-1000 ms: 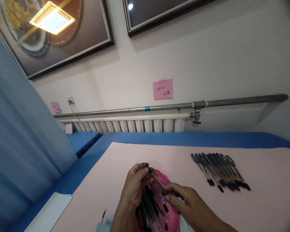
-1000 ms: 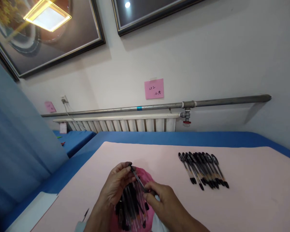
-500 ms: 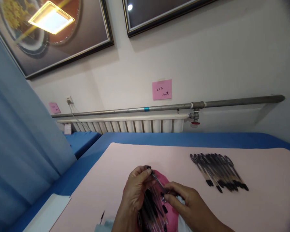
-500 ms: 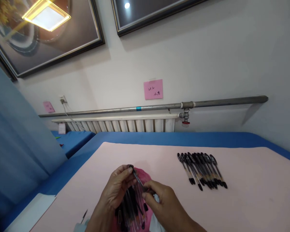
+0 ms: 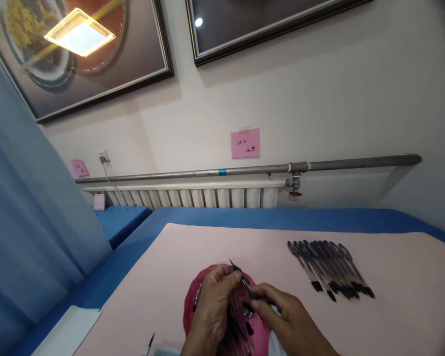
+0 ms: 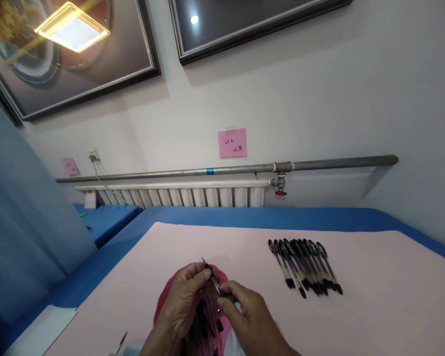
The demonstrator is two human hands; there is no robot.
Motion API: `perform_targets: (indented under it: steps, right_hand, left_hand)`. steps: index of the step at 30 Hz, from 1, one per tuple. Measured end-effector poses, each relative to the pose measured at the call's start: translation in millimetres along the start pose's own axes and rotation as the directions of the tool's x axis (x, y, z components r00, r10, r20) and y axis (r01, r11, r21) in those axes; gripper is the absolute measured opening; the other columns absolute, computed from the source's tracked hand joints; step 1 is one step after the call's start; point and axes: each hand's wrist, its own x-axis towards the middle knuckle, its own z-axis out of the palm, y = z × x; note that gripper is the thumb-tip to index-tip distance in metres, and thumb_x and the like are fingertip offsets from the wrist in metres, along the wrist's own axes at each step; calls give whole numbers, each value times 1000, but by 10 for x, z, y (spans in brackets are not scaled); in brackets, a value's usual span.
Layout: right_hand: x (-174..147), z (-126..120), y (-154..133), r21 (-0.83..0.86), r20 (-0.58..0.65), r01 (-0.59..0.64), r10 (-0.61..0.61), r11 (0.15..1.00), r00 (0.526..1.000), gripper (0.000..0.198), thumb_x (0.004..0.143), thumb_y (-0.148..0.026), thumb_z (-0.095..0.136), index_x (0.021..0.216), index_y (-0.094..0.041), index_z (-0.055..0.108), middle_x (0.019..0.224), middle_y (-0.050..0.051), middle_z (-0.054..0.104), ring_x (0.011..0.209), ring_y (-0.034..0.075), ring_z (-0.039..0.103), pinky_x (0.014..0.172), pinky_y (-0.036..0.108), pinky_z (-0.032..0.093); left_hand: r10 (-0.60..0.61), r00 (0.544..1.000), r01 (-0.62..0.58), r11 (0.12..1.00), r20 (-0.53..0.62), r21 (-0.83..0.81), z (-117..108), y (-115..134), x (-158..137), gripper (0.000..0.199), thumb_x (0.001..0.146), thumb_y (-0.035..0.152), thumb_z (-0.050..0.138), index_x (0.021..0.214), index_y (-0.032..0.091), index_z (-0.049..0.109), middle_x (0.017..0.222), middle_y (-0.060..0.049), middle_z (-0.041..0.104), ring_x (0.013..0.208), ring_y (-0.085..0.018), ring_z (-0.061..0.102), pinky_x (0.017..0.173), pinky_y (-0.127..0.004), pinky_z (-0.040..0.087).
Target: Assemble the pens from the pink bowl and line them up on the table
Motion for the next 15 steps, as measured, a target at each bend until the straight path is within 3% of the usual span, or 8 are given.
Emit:
perform_targets:
  steps: [5, 7, 9, 12, 15]
  right_hand:
    - [81, -67, -26, 125, -97, -82, 94, 989, 991, 14, 71, -32, 54, 72, -22, 63, 71, 0, 65, 70, 18, 59, 66, 25, 45]
    - [139, -122, 25, 205, -158, -135, 169, 969, 973, 14, 69, -34, 56, 72, -21, 62, 64, -2, 61, 61, 15, 56, 57, 24, 43]
    - [188, -177, 127, 271, -195, -195, 252, 943, 948, 13, 67, -33, 58, 70, -20, 60, 57, -4, 54, 53, 13, 51, 51, 23, 40]
    - [231, -233, 300, 314, -208, -233, 306, 920, 929, 11, 66, -30, 56, 67, -19, 57, 54, -5, 51, 49, 11, 47, 46, 22, 37]
    - [244, -245, 399, 318, -194, -242, 313, 917, 930, 11, 67, -29, 53, 66, -19, 58, 55, -4, 52, 49, 11, 47, 45, 21, 36]
  left_hand:
    - [21, 999, -17, 991, -29, 130, -107, 90, 25, 32, 64, 38, 71, 81, 12, 65, 79, -7, 67, 71, -15, 60, 68, -25, 45]
    - [62, 990, -38, 983, -129, 178, -207, 176, 41, 38, 65, 40, 69, 93, 14, 64, 92, -9, 67, 79, -17, 62, 71, -27, 46]
    - [95, 973, -40, 968, -211, 249, -301, 242, 62, 38, 66, 38, 68, 96, 14, 62, 93, -9, 66, 77, -16, 61, 69, -27, 46]
    - [85, 983, -12, 911, -160, 412, -368, 255, 80, 25, 67, 32, 64, 85, 14, 62, 77, -4, 64, 65, -13, 58, 61, -24, 43]
    - [108, 993, -57, 794, -47, 605, -360, 207, 68, 15, 70, 28, 58, 77, 16, 63, 67, -1, 61, 62, -13, 54, 59, -23, 39]
